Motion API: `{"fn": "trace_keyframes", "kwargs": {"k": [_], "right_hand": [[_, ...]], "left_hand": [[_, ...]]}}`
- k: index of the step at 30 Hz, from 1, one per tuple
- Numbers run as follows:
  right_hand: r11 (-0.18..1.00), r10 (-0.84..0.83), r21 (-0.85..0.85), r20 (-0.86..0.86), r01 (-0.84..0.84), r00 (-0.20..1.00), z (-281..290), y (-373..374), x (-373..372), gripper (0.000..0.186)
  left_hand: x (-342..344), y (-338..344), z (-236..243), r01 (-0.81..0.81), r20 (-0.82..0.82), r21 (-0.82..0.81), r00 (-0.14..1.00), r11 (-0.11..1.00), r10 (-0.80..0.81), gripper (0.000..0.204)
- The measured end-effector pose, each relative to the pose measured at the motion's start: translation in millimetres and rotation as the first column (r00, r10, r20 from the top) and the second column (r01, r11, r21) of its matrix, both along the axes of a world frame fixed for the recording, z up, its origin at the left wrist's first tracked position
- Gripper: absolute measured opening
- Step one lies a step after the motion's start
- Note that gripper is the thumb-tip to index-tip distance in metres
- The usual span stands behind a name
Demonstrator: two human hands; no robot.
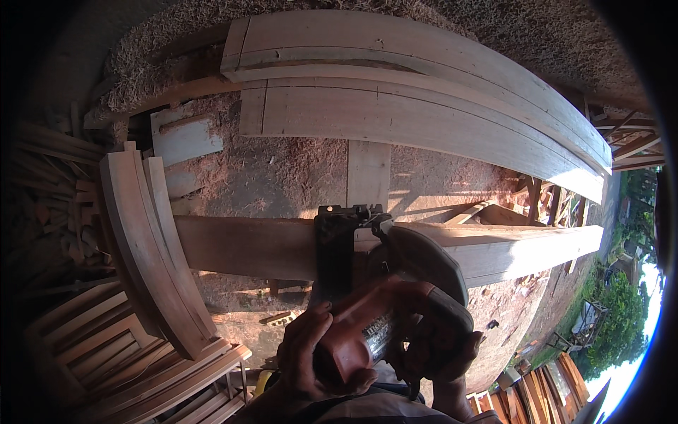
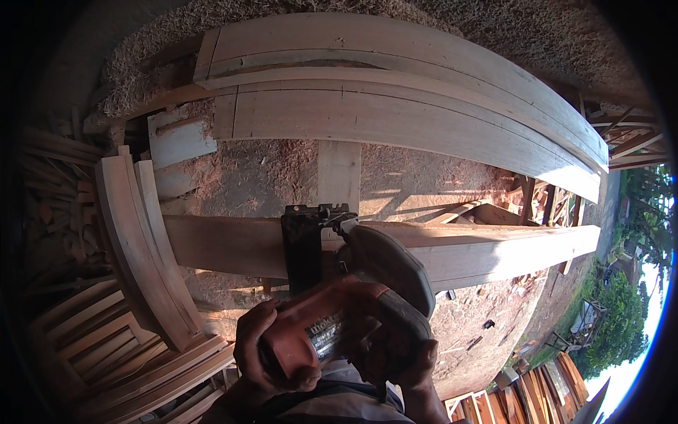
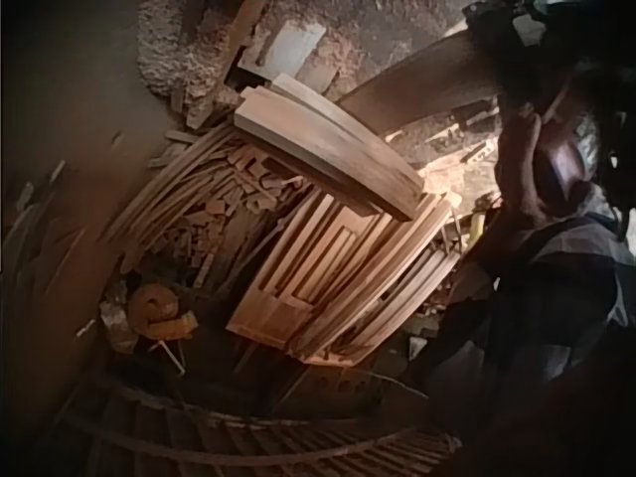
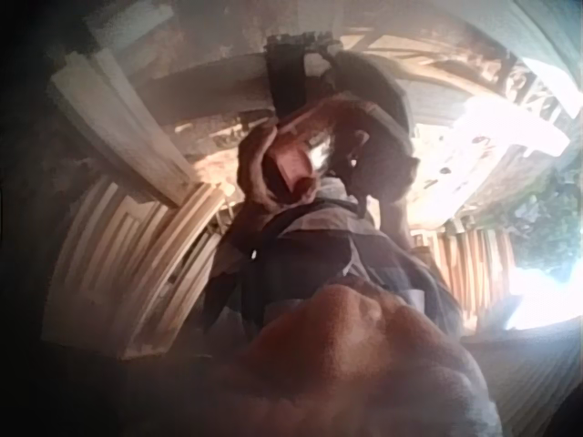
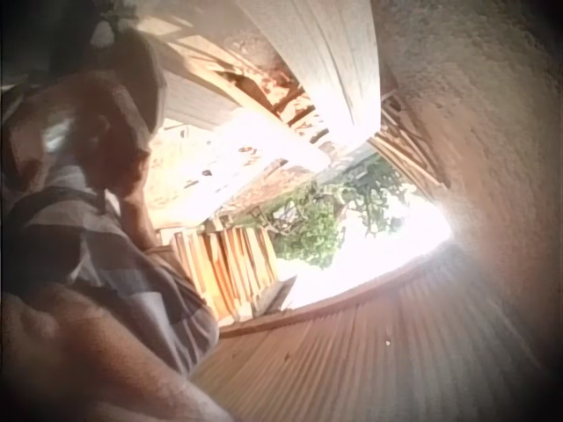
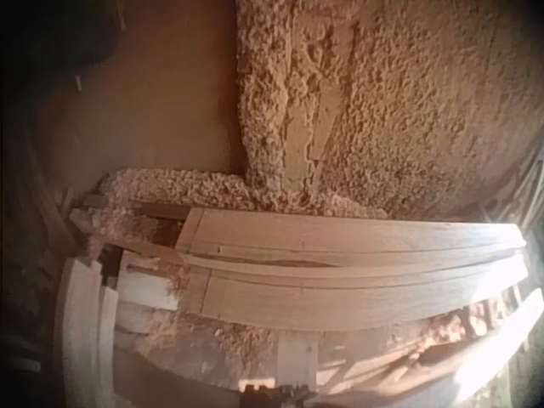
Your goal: The person uses a circular saw to cut several wooden planks on a makeshift workbench. They repeatedly position each plank, cut it, and move the cut piece aside. The person also picks up and repositions planks multiple times during the process.
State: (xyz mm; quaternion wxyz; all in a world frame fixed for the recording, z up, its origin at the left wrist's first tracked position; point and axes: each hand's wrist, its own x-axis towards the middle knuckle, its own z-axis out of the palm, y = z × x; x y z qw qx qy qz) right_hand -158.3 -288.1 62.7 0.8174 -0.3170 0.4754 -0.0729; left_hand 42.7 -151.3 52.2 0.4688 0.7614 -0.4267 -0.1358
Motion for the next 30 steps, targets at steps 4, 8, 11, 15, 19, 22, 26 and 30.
{"fn": "trace_keyframes", "kwargs": {"k": [4, 8, 11, 15, 19, 22, 26, 30], "right_hand": [[1.0, 0.003, -0.003, -0.066, -0.003, 0.998, 5, -3, 4, 0.139], [1.0, 0.007, -0.017, -0.061, -0.008, 0.998, 4, -6, 4, 0.132], [0.997, -0.036, -0.072, 0.005, 0.036, 0.999, -5, -2, -1, 0.126], [0.998, -0.047, -0.047, 0.105, 0.052, 0.993, -10, -4, -4, 0.126], [0.993, 0.025, -0.119, 0.035, -0.021, 0.999, -1, -11, 7, 0.124], [0.994, -0.001, -0.111, 0.032, 0.004, 0.999, -1, -10, 7, 0.123], [0.993, -0.002, -0.114, 0.033, 0.006, 0.999, 0, -13, 12, 0.123], [0.994, -0.005, -0.107, 0.055, 0.011, 0.998, -3, -15, 11, 0.124]], "left_hand": [[-1, -2, -7, -0.026, -0.003, -0.044, 1.0, 0.999, 0.026, 0.098], [0, -5, -6, -0.043, 0.008, -0.044, 0.999, 0.998, 0.044, 0.096], [4, -10, -4, -0.041, 0.02, -0.049, 0.999, 0.998, 0.042, 0.096], [4, -12, -8, -0.051, 0.04, -0.077, 0.998, 0.996, 0.054, 0.097], [8, -13, -4, -0.031, 0.016, -0.04, 0.999, 0.999, 0.032, 0.098], [10, -14, -3, -0.024, 0.006, -0.025, 1.0, 0.999, 0.024, 0.099], [14, -16, -3, -0.007, -0.008, -0.025, 1.0, 1.0, 0.007, 0.1], [15, -17, -3, -0.009, -0.017, -0.024, 1.0, 1.0, 0.009, 0.1]]}}
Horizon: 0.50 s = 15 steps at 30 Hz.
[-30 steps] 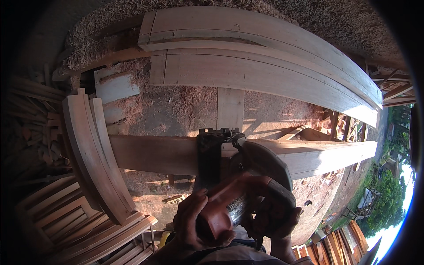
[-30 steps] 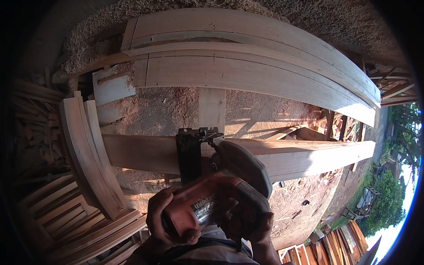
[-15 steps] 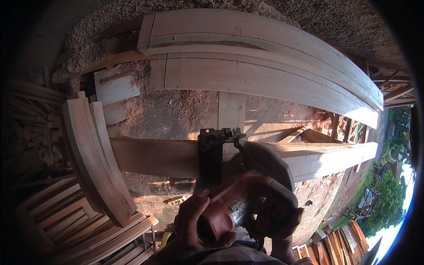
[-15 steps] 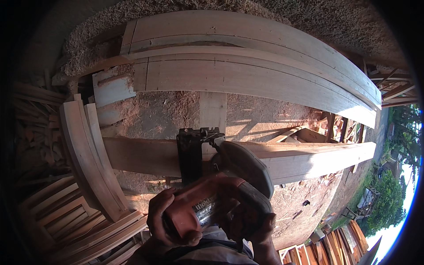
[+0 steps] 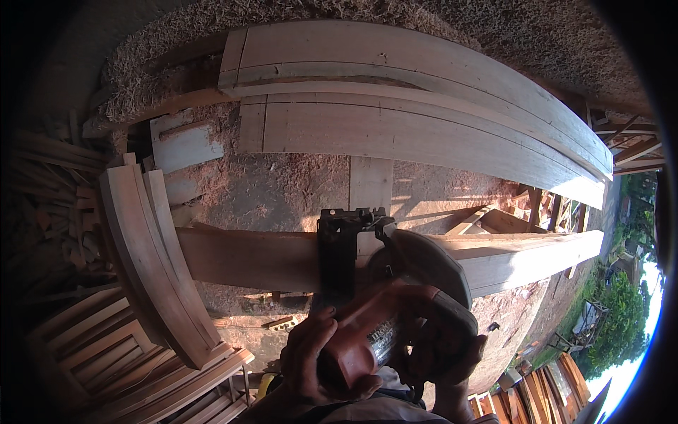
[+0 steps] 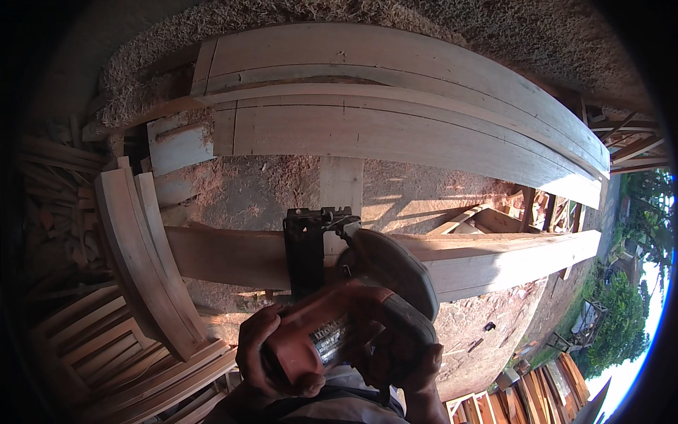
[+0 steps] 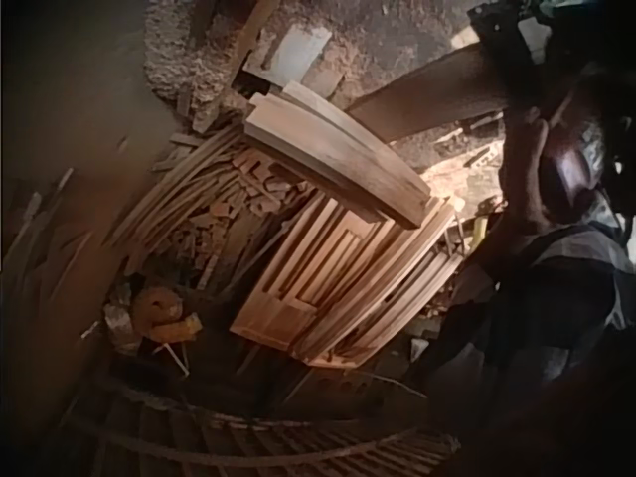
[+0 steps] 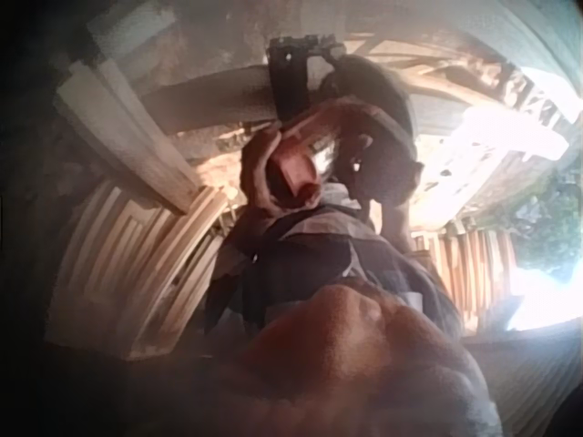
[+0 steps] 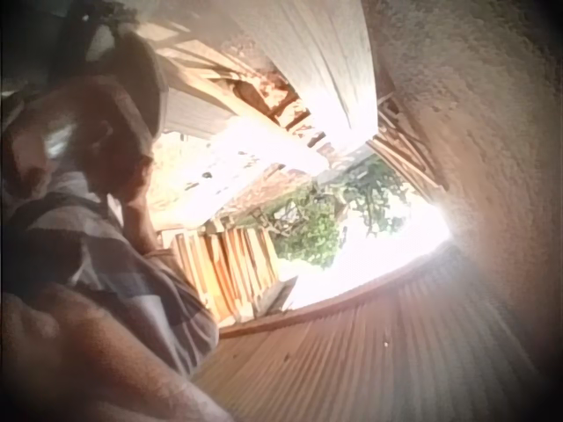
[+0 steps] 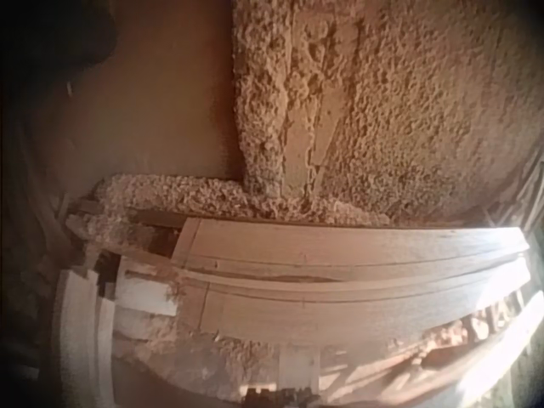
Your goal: The person uses a circular saw to cut several wooden planks on a makeshift workbench. They repeatedly position each plank, cut it, and move the cut piece aside. The person also picks up and repositions planks multiple times during the process.
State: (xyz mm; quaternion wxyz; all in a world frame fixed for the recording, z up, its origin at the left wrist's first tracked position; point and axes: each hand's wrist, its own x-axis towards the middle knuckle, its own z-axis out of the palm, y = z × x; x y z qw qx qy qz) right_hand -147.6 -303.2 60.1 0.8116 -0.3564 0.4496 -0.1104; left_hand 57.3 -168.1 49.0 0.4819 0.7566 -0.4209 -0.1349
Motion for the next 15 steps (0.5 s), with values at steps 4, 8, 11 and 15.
{"fn": "trace_keyframes", "kwargs": {"k": [4, 8, 11, 15], "right_hand": [[1.0, 0.017, -0.01, 0.01, -0.017, 1.0, -2, -3, 2, 0.125], [0.996, 0.024, -0.081, -0.034, -0.027, 0.999, 2, -8, 10, 0.123], [0.999, -0.043, -0.027, 0.029, 0.044, 0.999, -6, -5, 2, 0.121], [0.996, -0.086, 0.002, 0.058, 0.086, 0.995, -7, -4, 3, 0.118]], "left_hand": [[1, -4, 0, -0.016, 0.004, -0.017, 1.0, 1.0, 0.016, 0.101], [4, -6, 1, -0.003, 0.001, -0.009, 1.0, 1.0, 0.003, 0.1], [6, -7, 3, 0.004, 0.006, 0.003, 1.0, 1.0, -0.004, 0.099], [8, -10, 1, 0.003, 0.046, -0.006, 0.999, 1.0, -0.002, 0.099]]}}
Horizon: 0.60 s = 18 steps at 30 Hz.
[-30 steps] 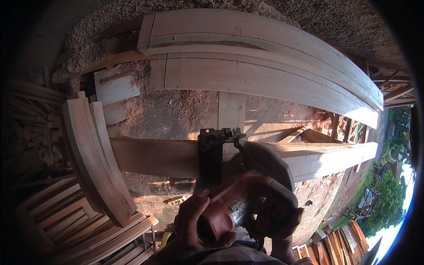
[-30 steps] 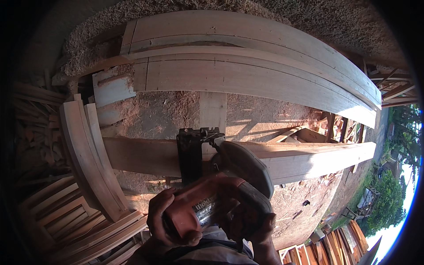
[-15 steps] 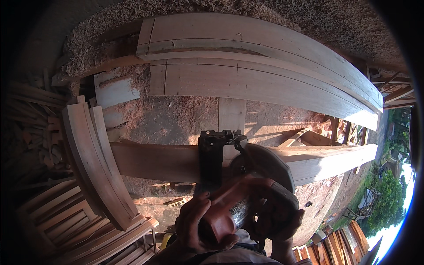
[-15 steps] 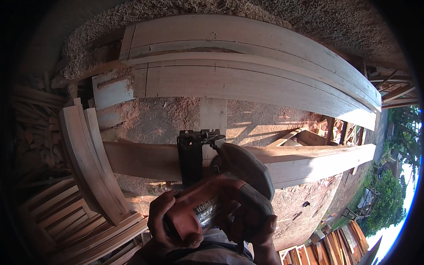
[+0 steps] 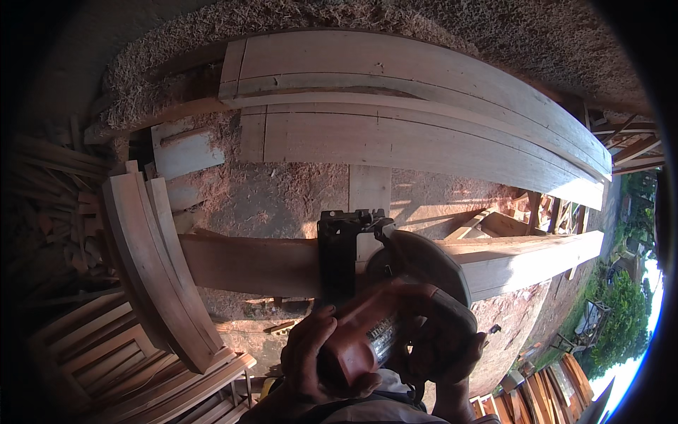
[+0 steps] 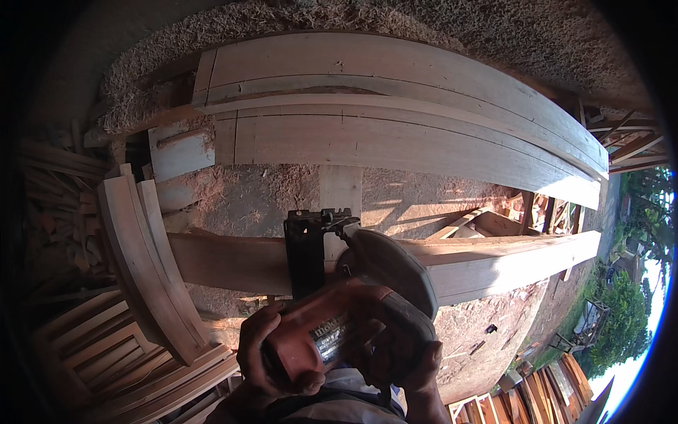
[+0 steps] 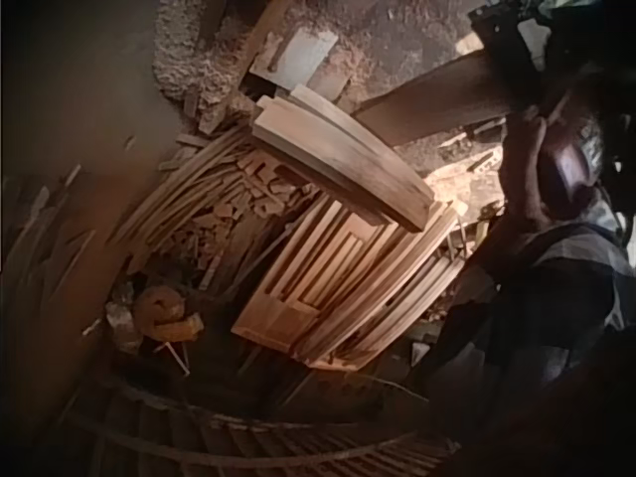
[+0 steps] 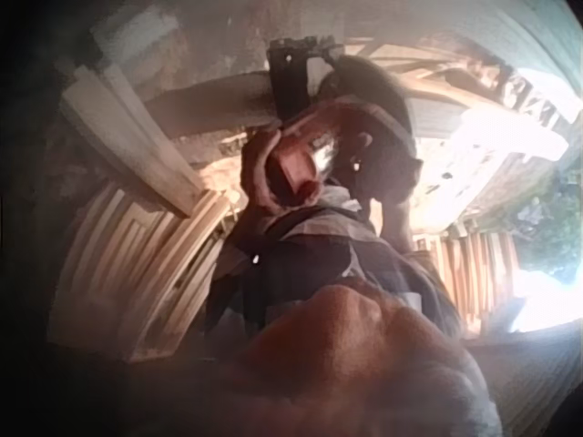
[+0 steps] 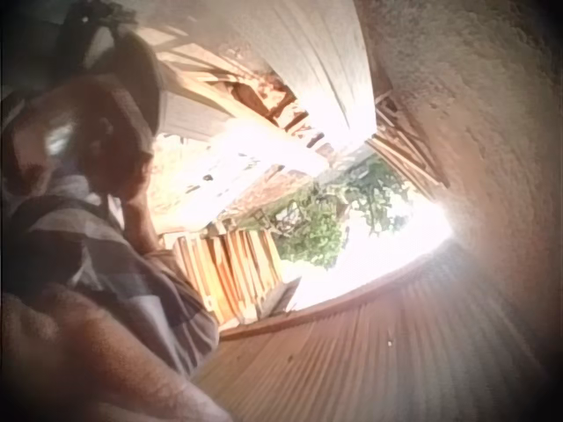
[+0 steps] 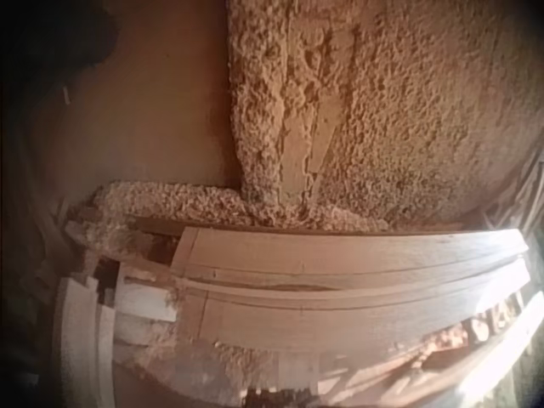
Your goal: The person uses a circular saw to cut several wooden planks on a makeshift workbench. They repeatedly position each plank, cut it, and move the cut piece aside. The person also picks up and repositions planks multiple times during the process.
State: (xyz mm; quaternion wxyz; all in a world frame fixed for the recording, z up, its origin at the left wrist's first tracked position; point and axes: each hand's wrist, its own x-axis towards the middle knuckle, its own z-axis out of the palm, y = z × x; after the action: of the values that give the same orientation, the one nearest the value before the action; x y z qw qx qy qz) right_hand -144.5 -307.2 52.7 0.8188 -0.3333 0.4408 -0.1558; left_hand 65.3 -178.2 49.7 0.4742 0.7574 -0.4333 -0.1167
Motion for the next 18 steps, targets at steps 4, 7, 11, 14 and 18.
{"fn": "trace_keyframes", "kwargs": {"k": [4, 7, 11, 14, 18], "right_hand": [[0.999, 0.027, -0.02, -0.043, -0.027, 0.999, 4, -7, 9, 0.118], [0.998, 0.039, 0.043, -0.005, -0.039, 0.999, 3, -8, 8, 0.12], [0.998, 0.054, 0.022, -0.035, -0.053, 0.998, 8, -10, 18, 0.124], [0.998, 0.063, -0.026, -0.049, -0.064, 0.997, 11, -12, 25, 0.124], [1.0, -0.001, 0.0, -0.043, 0.001, 0.999, 10, -6, 23, 0.12]], "left_hand": [[1, -3, -1, -0.005, -0.02, -0.004, 1.0, 1.0, 0.005, 0.099], [3, -3, -1, 0.009, -0.036, -0.002, 0.999, 1.0, -0.009, 0.099], [5, -2, 0, 0.02, -0.048, -0.001, 0.999, 1.0, -0.02, 0.098], [5, -1, 0, 0.022, -0.033, 0.007, 0.999, 1.0, -0.022, 0.099], [5, 0, -4, 0.024, -0.023, -0.022, 0.999, 0.999, -0.025, 0.101]]}}
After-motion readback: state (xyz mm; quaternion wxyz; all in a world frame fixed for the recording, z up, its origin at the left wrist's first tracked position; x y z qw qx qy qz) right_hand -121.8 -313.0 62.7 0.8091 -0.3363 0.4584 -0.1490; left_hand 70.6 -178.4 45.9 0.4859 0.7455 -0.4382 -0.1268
